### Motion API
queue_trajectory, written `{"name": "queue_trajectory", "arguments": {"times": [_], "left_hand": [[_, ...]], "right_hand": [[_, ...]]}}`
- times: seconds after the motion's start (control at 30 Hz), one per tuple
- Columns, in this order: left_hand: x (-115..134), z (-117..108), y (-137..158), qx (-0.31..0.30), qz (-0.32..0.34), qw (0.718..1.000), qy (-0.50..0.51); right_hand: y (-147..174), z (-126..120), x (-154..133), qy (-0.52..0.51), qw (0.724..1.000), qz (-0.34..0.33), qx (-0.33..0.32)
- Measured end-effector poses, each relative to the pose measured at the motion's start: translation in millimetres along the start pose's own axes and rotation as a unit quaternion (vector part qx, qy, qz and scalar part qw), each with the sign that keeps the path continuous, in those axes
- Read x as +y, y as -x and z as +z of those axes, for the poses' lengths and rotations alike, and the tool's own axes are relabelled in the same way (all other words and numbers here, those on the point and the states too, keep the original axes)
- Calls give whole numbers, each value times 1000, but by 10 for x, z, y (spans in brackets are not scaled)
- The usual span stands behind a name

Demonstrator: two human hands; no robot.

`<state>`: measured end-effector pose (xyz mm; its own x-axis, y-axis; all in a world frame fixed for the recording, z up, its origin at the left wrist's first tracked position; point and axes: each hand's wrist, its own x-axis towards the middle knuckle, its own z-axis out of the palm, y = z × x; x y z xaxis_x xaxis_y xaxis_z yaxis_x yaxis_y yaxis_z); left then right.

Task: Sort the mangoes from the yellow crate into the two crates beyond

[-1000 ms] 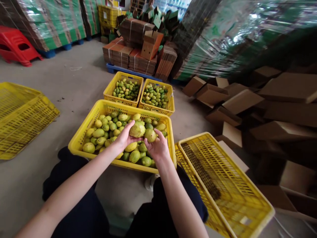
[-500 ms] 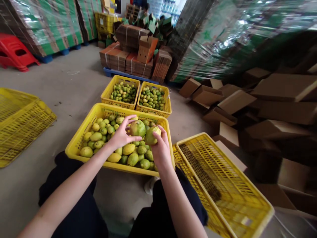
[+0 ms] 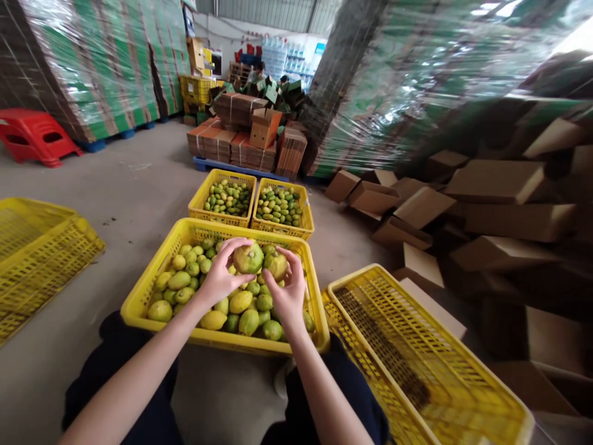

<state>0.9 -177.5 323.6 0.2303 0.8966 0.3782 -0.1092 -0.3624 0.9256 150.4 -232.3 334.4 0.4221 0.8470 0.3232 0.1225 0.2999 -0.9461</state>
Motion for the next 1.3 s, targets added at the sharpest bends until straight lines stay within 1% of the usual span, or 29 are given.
{"name": "queue_trajectory", "arguments": {"times": [0.07,0.13,0.2,0.33,0.4,0.47,0.53,0.63,0.73,0.87,0.93,1.0,1.1,1.13,1.2,1.27,1.3], "left_hand": [[56,0,11,6,-20,1000,23],[119,-10,21,17,-54,996,63],[175,-33,31,29,-91,989,112],[225,-107,61,49,-138,971,186],[230,-135,77,53,-160,963,212],[237,-141,90,57,-180,953,238],[249,-128,99,63,-197,944,258],[265,-93,108,57,-218,936,269],[257,-61,109,53,-232,933,270],[194,4,110,76,-238,930,269],[152,59,111,87,-255,921,280],[118,130,104,95,-283,905,303],[89,235,62,118,-330,872,342],[81,262,40,131,-353,856,354],[54,293,-12,161,-408,814,380],[8,299,-61,192,-451,770,408],[-21,298,-81,213,-458,755,418]], "right_hand": [[0,20,-17,-57,998,33,9],[-4,36,-13,-118,990,76,14],[-8,45,8,-153,982,106,14],[-3,58,38,-169,979,117,-14],[6,66,34,-182,974,134,-26],[14,74,25,-189,969,155,-26],[16,81,18,-186,967,172,-12],[9,93,12,-189,961,200,10],[6,105,-2,-215,950,227,19],[23,101,-33,-233,943,236,13],[31,86,-37,-239,941,239,15],[30,73,-26,-249,934,256,14],[7,70,14,-278,912,299,26],[-4,71,29,-290,904,313,35],[-28,69,59,-313,886,340,38],[-47,50,84,-323,870,372,17],[-53,33,93,-322,863,390,9]]}}
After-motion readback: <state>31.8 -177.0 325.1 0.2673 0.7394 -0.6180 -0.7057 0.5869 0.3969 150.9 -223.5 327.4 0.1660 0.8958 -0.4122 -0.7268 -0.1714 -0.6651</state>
